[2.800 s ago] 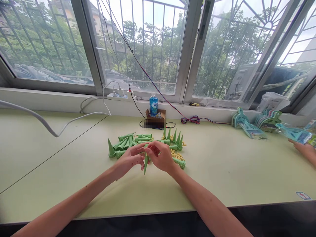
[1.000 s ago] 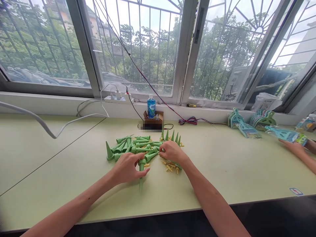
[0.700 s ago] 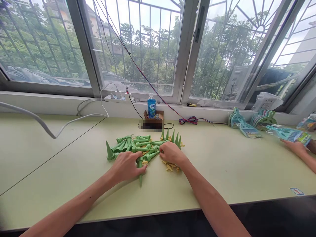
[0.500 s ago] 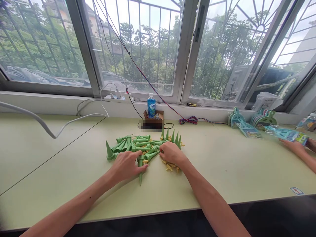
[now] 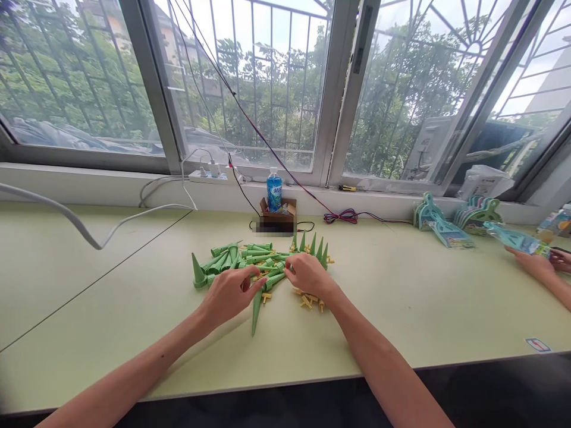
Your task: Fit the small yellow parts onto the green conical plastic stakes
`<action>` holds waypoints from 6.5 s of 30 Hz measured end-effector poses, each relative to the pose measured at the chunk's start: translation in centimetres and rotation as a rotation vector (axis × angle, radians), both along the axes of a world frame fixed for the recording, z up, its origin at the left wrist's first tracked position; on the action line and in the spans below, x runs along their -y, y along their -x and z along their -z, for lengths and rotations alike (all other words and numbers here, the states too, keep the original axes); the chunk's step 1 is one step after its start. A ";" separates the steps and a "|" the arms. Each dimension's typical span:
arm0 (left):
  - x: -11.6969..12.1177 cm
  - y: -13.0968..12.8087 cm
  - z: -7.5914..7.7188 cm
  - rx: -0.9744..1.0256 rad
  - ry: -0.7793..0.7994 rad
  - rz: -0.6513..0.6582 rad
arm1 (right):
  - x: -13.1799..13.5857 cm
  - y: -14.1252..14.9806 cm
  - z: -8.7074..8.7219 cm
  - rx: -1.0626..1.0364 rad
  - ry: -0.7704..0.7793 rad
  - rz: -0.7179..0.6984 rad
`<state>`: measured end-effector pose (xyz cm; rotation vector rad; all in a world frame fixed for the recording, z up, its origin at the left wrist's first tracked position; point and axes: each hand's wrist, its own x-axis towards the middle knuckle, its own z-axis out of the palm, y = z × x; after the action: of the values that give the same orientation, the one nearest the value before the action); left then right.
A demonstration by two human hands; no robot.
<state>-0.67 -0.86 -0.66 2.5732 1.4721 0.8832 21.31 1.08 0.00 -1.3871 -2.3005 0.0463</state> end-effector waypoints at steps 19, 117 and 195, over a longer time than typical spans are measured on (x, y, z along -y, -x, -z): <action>-0.2 -0.2 0.3 0.104 0.058 0.202 | 1.0 2.8 1.3 -0.564 0.036 -0.364; -0.4 0.1 -0.4 0.269 0.139 -0.187 | 1.2 3.3 1.2 -0.561 -0.086 -0.291; -0.3 0.0 -0.2 0.295 0.106 -0.054 | 1.1 3.2 1.8 -0.415 0.063 -0.326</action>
<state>-0.66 -0.57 -0.49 2.2231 1.4633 1.1035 18.15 -0.06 -1.81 -0.9093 -2.1533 0.4663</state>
